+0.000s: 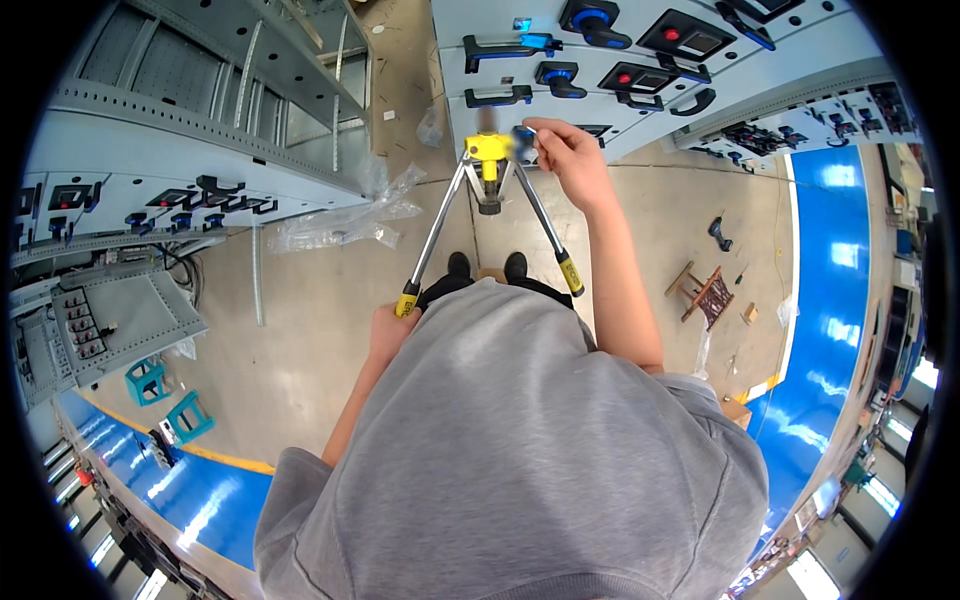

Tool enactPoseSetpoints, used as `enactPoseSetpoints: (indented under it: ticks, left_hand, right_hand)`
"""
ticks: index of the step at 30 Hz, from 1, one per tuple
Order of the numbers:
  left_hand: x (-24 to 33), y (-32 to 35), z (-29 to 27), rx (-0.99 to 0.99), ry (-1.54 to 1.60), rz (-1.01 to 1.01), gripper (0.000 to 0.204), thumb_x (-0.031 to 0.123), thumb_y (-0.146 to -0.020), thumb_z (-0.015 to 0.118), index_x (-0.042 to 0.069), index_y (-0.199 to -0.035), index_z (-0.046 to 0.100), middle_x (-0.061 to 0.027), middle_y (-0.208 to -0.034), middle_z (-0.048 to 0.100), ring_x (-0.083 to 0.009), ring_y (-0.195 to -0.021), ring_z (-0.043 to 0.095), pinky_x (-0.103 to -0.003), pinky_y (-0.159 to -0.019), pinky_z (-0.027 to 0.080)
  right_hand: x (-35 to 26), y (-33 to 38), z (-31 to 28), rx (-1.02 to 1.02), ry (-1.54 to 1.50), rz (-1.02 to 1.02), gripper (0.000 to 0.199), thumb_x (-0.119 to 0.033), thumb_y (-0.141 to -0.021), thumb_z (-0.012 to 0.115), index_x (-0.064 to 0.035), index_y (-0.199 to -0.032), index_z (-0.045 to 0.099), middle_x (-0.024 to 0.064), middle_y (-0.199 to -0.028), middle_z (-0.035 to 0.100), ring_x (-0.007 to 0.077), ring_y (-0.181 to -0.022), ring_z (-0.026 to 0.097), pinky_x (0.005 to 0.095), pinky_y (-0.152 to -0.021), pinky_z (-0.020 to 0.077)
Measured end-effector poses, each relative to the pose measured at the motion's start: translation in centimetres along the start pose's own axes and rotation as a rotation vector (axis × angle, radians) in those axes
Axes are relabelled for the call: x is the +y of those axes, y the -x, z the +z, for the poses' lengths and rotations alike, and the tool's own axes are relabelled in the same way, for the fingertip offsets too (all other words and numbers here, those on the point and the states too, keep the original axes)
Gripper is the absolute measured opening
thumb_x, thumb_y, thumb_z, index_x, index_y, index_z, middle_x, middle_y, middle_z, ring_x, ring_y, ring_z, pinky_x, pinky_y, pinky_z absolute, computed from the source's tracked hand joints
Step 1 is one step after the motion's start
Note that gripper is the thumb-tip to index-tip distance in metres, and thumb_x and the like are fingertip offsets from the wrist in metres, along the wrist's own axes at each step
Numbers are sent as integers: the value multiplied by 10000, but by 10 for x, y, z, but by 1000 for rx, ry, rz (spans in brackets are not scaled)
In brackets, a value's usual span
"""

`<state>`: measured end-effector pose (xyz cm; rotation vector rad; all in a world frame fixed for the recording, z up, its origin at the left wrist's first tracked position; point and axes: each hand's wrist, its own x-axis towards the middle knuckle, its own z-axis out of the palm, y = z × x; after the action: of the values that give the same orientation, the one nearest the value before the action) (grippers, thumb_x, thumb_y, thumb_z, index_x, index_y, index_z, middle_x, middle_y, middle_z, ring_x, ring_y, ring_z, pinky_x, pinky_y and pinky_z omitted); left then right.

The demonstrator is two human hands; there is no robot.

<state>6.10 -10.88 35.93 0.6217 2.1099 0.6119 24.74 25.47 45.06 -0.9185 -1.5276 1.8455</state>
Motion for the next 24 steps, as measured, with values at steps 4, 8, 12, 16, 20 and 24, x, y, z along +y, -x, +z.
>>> enactPoseSetpoints:
  ticks: [4,8,12,16,20,24]
  left_hand:
    - [6,3,-6,-22,-62,58,340,279,-871,747,-57,-872,697,-222,-680,652,-340,-604,641,-440,-606,482]
    - [16,10,-10,-20,-70,74,307,260,-889,751,-44,-889,710,-223,-700,660,-350,-621,644,-437,-617,484]
    - [25,13,-12,-23,-32,66,293,260,-897,747,-31,-906,717,-221,-706,661,-353,-626,639,-437,-614,479]
    - [29,12,-13,-33,-59,62,285,259,-905,738,-25,-911,718,-226,-709,654,-364,-631,633,-442,-613,475]
    - [29,11,-11,-31,-70,68,284,263,-906,733,-20,-914,718,-241,-722,653,-387,-645,636,-450,-618,479]
    - [27,9,-8,-24,-70,83,277,260,-901,732,-16,-914,721,-253,-740,659,-414,-667,645,-461,-622,484]
  right_hand:
    - [-10,-22,-3,-42,-53,-64,305,-117,-1073,541,6,-1321,670,-5,-892,593,89,-733,507,227,-681,445]
    - [-20,-27,-9,-39,7,-21,293,-122,-1079,525,7,-1309,654,8,-918,614,99,-791,548,236,-710,467]
    - [-19,-32,0,52,-88,-68,281,-136,-1073,545,3,-1311,596,49,-989,679,144,-911,647,265,-770,510]
    - [-13,-37,9,33,-367,-24,287,-142,-1056,587,12,-1298,583,98,-1027,704,216,-984,695,317,-830,557]
    - [-22,-36,22,44,-456,42,287,-141,-1044,605,21,-1280,591,110,-980,698,249,-935,716,366,-821,603]
    - [-16,-40,16,28,-487,32,282,-134,-1036,612,35,-1263,601,98,-928,683,250,-882,721,380,-798,625]
